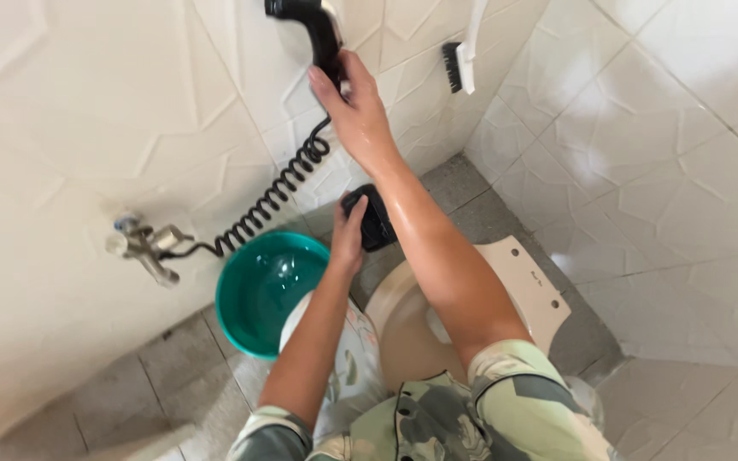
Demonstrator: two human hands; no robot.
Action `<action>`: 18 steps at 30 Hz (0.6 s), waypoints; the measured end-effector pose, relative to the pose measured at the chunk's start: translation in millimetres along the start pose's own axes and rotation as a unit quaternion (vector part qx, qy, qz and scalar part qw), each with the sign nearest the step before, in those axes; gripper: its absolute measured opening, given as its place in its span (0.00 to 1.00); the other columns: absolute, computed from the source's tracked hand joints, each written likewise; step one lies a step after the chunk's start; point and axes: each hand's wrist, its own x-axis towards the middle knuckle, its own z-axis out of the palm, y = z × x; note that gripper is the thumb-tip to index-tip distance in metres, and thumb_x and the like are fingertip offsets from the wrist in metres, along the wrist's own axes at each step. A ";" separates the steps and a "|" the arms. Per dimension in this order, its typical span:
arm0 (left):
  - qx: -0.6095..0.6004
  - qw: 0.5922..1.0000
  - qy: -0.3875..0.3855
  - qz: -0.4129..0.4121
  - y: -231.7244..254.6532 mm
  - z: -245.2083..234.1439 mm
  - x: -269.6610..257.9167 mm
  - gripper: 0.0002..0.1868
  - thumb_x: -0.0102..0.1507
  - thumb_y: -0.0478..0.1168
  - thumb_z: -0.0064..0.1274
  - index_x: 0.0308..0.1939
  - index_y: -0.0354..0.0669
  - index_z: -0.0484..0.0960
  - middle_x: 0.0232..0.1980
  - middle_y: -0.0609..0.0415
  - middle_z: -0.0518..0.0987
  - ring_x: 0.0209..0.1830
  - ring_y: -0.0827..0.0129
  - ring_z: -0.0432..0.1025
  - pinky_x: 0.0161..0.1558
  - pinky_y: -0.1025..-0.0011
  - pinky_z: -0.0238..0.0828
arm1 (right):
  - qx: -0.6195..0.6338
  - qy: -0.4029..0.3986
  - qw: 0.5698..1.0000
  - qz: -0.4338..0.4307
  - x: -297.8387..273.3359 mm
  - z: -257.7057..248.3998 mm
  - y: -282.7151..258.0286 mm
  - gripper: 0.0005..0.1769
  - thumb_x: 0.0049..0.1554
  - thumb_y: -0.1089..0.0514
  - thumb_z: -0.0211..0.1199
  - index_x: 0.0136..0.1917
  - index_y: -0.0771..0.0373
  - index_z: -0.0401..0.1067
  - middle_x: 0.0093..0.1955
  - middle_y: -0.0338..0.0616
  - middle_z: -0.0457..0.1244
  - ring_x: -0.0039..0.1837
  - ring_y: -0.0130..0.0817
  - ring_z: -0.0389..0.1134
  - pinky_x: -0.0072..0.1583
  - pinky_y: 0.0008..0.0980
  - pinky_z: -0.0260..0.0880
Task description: The person cleans the bathroom by first applying liquid cleaner to the wall tiles and scrubbing them with a sponge. They then use a handheld shower head to rinse the walls and floor, and finally apply more cleaner to the sponge.
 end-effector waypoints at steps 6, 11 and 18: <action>-0.026 0.993 -0.008 -0.117 -1.4 8.6 -1.5 0.27 0.54 0.45 0.49 0.54 0.42 0.59 0.46 0.49 0.69 0.40 0.66 0.69 0.39 0.70 0.69 | 0.072 0.032 0.997 0.006 2.1 3.9 -9.4 0.22 0.54 0.50 0.52 0.58 0.64 0.58 0.48 0.41 0.60 0.48 0.27 0.60 0.51 0.24 0.62; 0.035 0.982 -0.031 -0.184 3.5 16.0 -10.6 0.28 0.53 0.46 0.47 0.54 0.45 0.58 0.45 0.52 0.69 0.40 0.68 0.68 0.37 0.70 0.69 | 0.254 0.060 0.965 -0.031 6.9 -17.4 -8.1 0.18 0.56 0.54 0.51 0.56 0.64 0.54 0.47 0.37 0.55 0.48 0.24 0.60 0.53 0.25 0.65; 0.242 0.958 -0.101 -0.114 -9.9 6.7 -41.7 0.29 0.55 0.47 0.50 0.56 0.37 0.61 0.50 0.50 0.69 0.46 0.68 0.64 0.47 0.73 0.60 | 0.413 0.204 0.864 0.204 -84.5 -85.5 -32.9 0.23 0.56 0.50 0.48 0.62 0.61 0.52 0.36 0.37 0.51 0.35 0.24 0.52 0.38 0.24 0.53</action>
